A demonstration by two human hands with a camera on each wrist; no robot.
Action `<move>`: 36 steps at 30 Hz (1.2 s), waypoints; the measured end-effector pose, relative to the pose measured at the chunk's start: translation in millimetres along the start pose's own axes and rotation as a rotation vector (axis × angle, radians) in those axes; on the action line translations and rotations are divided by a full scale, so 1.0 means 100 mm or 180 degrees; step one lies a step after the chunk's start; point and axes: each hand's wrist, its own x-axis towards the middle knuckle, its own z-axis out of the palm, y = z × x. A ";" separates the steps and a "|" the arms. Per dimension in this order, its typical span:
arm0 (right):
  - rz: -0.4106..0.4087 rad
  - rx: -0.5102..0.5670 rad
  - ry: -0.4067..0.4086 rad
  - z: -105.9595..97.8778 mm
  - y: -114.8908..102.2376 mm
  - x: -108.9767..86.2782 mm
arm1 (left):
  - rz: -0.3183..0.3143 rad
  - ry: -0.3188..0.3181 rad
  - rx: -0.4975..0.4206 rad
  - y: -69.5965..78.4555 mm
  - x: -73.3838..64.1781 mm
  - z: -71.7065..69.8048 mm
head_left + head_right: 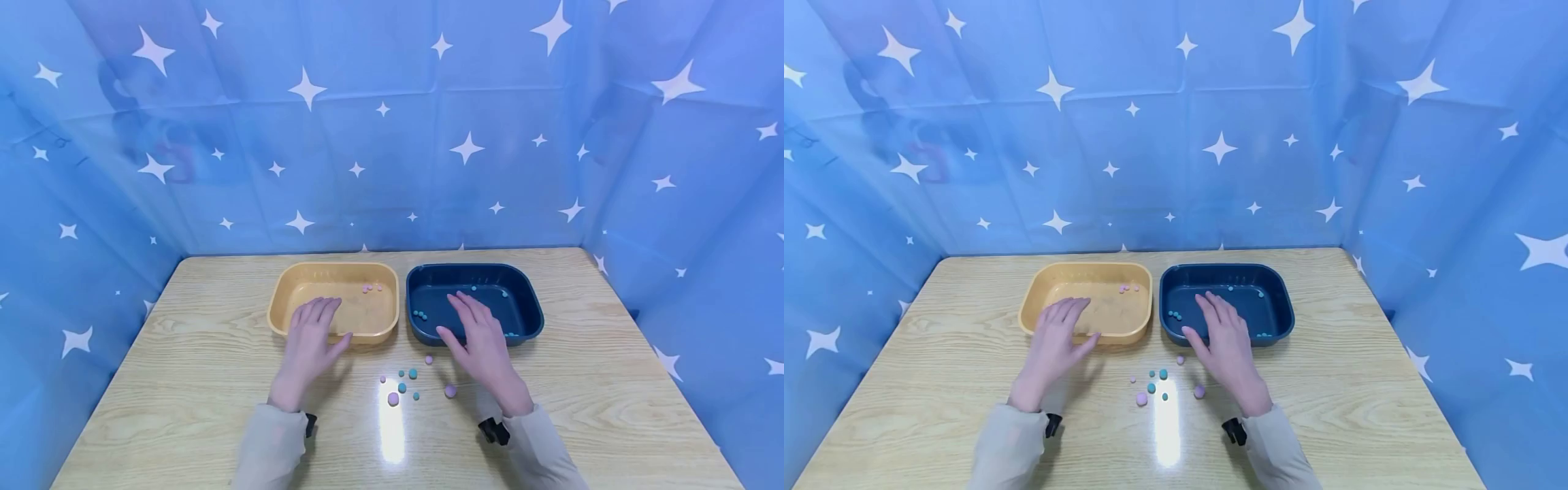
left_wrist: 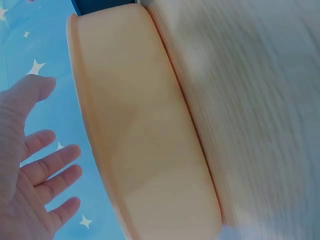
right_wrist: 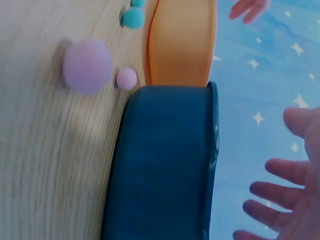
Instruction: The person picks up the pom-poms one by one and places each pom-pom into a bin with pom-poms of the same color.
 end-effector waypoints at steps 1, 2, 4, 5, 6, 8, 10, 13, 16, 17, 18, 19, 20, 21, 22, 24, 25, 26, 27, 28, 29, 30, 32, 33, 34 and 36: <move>-0.0062 0.0037 0.0072 0.00 -0.01 -0.01 | 0.0015 0.0014 -0.0045 -0.01 -0.01 -0.01; -0.0136 0.0057 0.0137 0.00 -0.01 -0.02 | 0.0025 0.0024 -0.0080 -0.03 -0.02 -0.02; -0.0275 0.0099 0.0238 0.00 -0.02 -0.05 | 0.0023 0.0035 -0.0133 -0.06 -0.05 -0.03; -0.0330 0.0120 0.0275 -0.01 -0.02 -0.06 | 0.0018 0.0036 -0.0146 -0.07 -0.06 -0.04; -0.0383 0.0138 0.0310 -0.01 -0.02 -0.08 | 0.0026 0.0050 -0.0153 -0.09 -0.07 -0.05; -0.0465 0.0187 0.0358 -0.01 -0.03 -0.11 | 0.0040 0.0060 -0.0166 -0.13 -0.10 -0.06; -0.0461 0.0229 0.0362 -0.01 -0.03 -0.15 | 0.0044 0.0071 -0.0169 -0.17 -0.12 -0.08; -0.0388 0.0306 0.0344 -0.02 -0.05 -0.22 | 0.0038 0.0065 -0.0164 -0.23 -0.17 -0.09; -0.0259 0.0423 0.0279 -0.02 -0.07 -0.32 | -0.0007 0.0021 -0.0151 -0.28 -0.21 -0.10; -0.0223 0.0471 0.0256 -0.02 -0.07 -0.35 | -0.0022 0.0000 -0.0137 -0.29 -0.22 -0.11; -0.0193 0.0526 0.0230 -0.02 -0.08 -0.38 | -0.0041 -0.0024 -0.0129 -0.31 -0.23 -0.11; -0.0168 0.0573 0.0203 -0.02 -0.09 -0.41 | -0.0056 -0.0043 -0.0121 -0.32 -0.24 -0.12; -0.0142 0.0614 0.0176 -0.02 -0.09 -0.44 | -0.0067 -0.0059 -0.0126 -0.33 -0.25 -0.12; -0.0129 0.0654 0.0150 -0.01 -0.09 -0.46 | -0.0074 -0.0068 -0.0130 -0.35 -0.26 -0.12; -0.0108 0.0683 0.0122 -0.01 -0.09 -0.48 | -0.0076 -0.0072 -0.0126 -0.36 -0.27 -0.12; -0.0065 0.0720 0.0064 0.00 -0.10 -0.52 | -0.0065 -0.0053 -0.0130 -0.38 -0.28 -0.11; -0.0033 0.0734 0.0032 0.00 -0.10 -0.53 | -0.0055 -0.0035 -0.0131 -0.40 -0.29 -0.11; 0.0003 0.0757 -0.0003 0.01 -0.10 -0.54 | -0.0045 -0.0019 -0.0129 -0.41 -0.30 -0.11; 0.0043 0.0783 -0.0046 0.01 -0.10 -0.56 | -0.0038 -0.0005 -0.0116 -0.42 -0.31 -0.10; 0.0092 0.0808 -0.0089 0.02 -0.10 -0.57 | -0.0030 0.0006 -0.0103 -0.43 -0.31 -0.10; 0.0157 0.0843 -0.0141 0.03 -0.10 -0.58 | -0.0022 0.0018 -0.0092 -0.44 -0.32 -0.10; 0.0229 0.0890 -0.0201 0.04 -0.10 -0.58 | -0.0018 0.0026 -0.0081 -0.45 -0.33 -0.09; 0.0395 0.0980 -0.0339 0.06 -0.09 -0.60 | -0.0012 0.0040 -0.0071 -0.47 -0.34 -0.09; 0.0491 0.1021 -0.0412 0.07 -0.09 -0.61 | -0.0014 0.0044 -0.0066 -0.47 -0.34 -0.09; 0.0578 0.1062 -0.0471 0.09 -0.09 -0.62 | -0.0016 0.0052 -0.0067 -0.48 -0.34 -0.09; 0.0722 0.1141 -0.0560 0.11 -0.08 -0.63 | -0.0027 0.0056 -0.0067 -0.48 -0.34 -0.10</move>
